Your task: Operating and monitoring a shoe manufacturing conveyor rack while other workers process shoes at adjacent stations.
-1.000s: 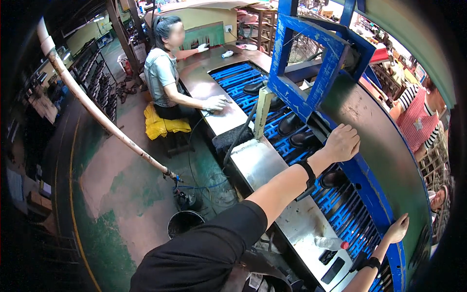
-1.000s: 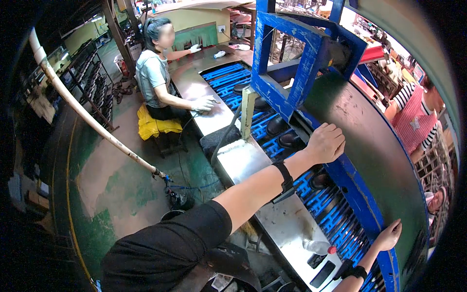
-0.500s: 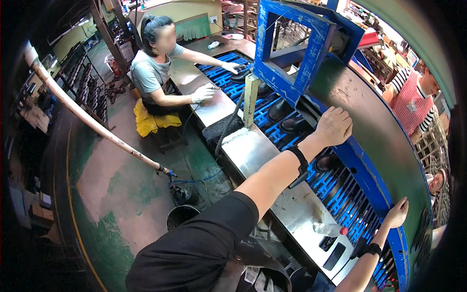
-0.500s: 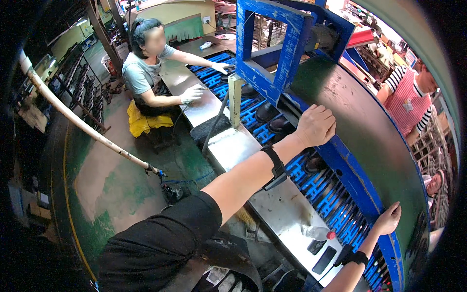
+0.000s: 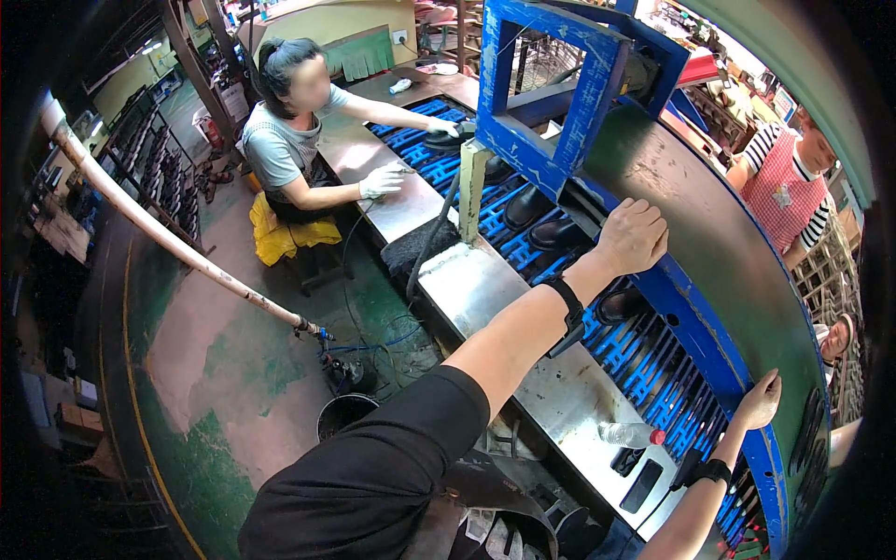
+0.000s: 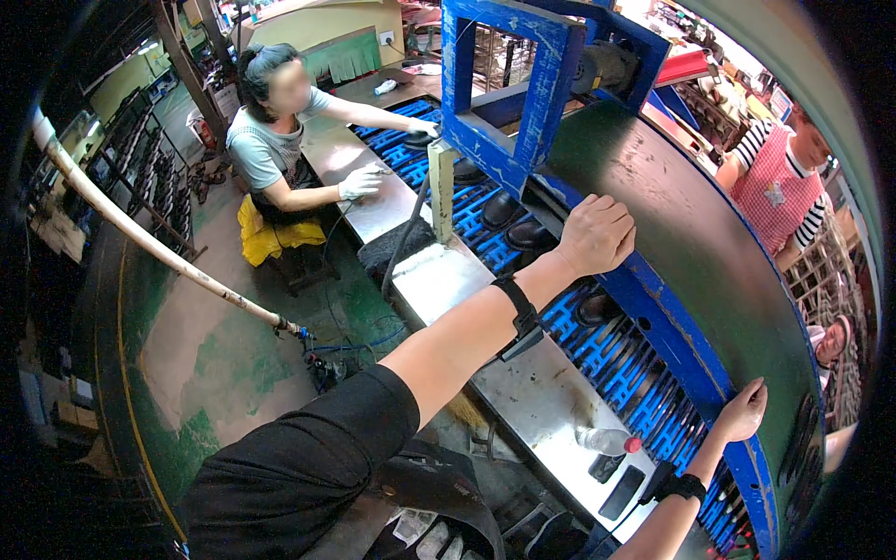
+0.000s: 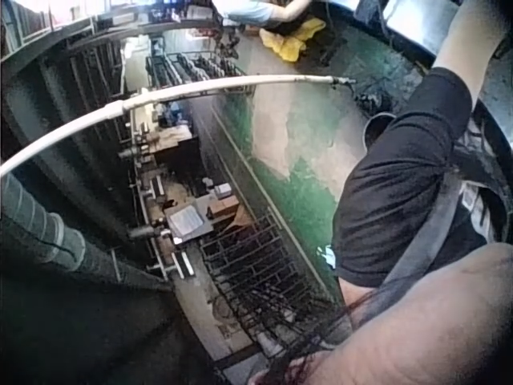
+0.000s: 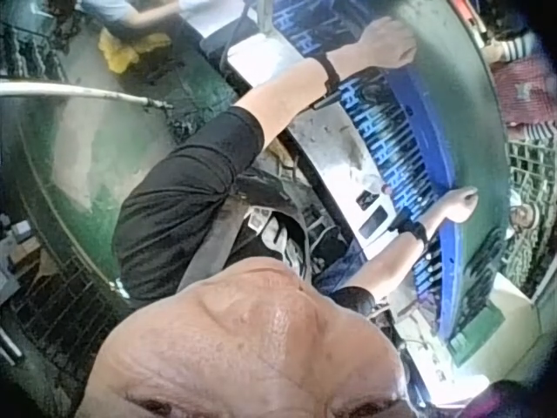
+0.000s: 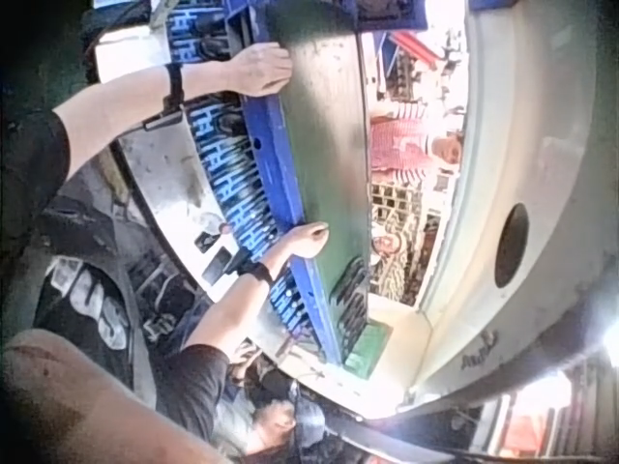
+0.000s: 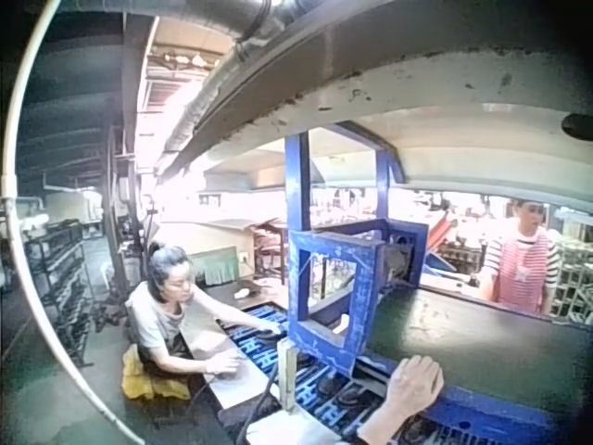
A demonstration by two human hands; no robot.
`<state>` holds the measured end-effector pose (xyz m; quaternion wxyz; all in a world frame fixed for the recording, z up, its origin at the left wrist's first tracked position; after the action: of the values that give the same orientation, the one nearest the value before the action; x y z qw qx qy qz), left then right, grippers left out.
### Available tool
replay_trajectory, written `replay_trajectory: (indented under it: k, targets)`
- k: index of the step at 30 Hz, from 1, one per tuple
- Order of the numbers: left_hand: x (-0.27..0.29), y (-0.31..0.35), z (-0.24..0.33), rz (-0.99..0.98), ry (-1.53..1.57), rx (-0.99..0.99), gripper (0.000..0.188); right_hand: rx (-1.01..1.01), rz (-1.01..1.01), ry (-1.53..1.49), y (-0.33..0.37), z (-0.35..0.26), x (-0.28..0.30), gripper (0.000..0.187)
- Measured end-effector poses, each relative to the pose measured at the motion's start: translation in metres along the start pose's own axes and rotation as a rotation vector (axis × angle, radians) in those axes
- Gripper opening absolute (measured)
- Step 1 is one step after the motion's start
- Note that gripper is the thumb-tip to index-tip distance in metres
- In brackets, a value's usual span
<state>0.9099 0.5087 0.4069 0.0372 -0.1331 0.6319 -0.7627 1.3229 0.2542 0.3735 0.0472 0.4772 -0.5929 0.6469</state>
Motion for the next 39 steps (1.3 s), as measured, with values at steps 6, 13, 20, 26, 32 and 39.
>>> replay_trajectory:
  k: [6, 13, 20, 26, 32, 39]
  targets:
    - [0.0, 0.0, 0.0, 0.007, -0.007, -0.003, 0.014, 0.006, 0.039, -0.024, 0.002, -0.004, 0.006, 0.044]
    - [0.0, -0.001, 0.001, 0.012, -0.005, -0.009, 0.015, 0.03, 0.047, -0.029, 0.0, -0.006, 0.012, 0.044]
    - [0.001, -0.001, 0.002, 0.017, -0.008, -0.018, 0.014, 0.02, 0.06, 0.021, 0.0, 0.001, 0.002, 0.048]
    - [0.0, 0.0, 0.001, 0.018, -0.004, -0.013, 0.013, 0.021, 0.088, 0.003, 0.003, -0.004, 0.01, 0.048]
    - [-0.005, 0.002, -0.003, 0.014, -0.006, 0.004, 0.013, 0.037, 0.14, -0.036, 0.002, -0.001, 0.01, 0.047]
    - [-0.001, 0.001, -0.001, 0.038, 0.004, -0.01, 0.014, 0.031, 0.13, -0.078, 0.003, -0.004, 0.011, 0.048]
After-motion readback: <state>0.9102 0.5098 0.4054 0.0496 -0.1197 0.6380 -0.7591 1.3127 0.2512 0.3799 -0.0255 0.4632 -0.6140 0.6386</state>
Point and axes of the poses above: each hand's wrist, its own y-axis away from the middle knuckle, its own x-axis out of the back of the hand, z = x × y, the point moved 8 cm from there along -y, towards the middle knuckle, and after that the axes turned 10 degrees about y, right-handed, at the moved point
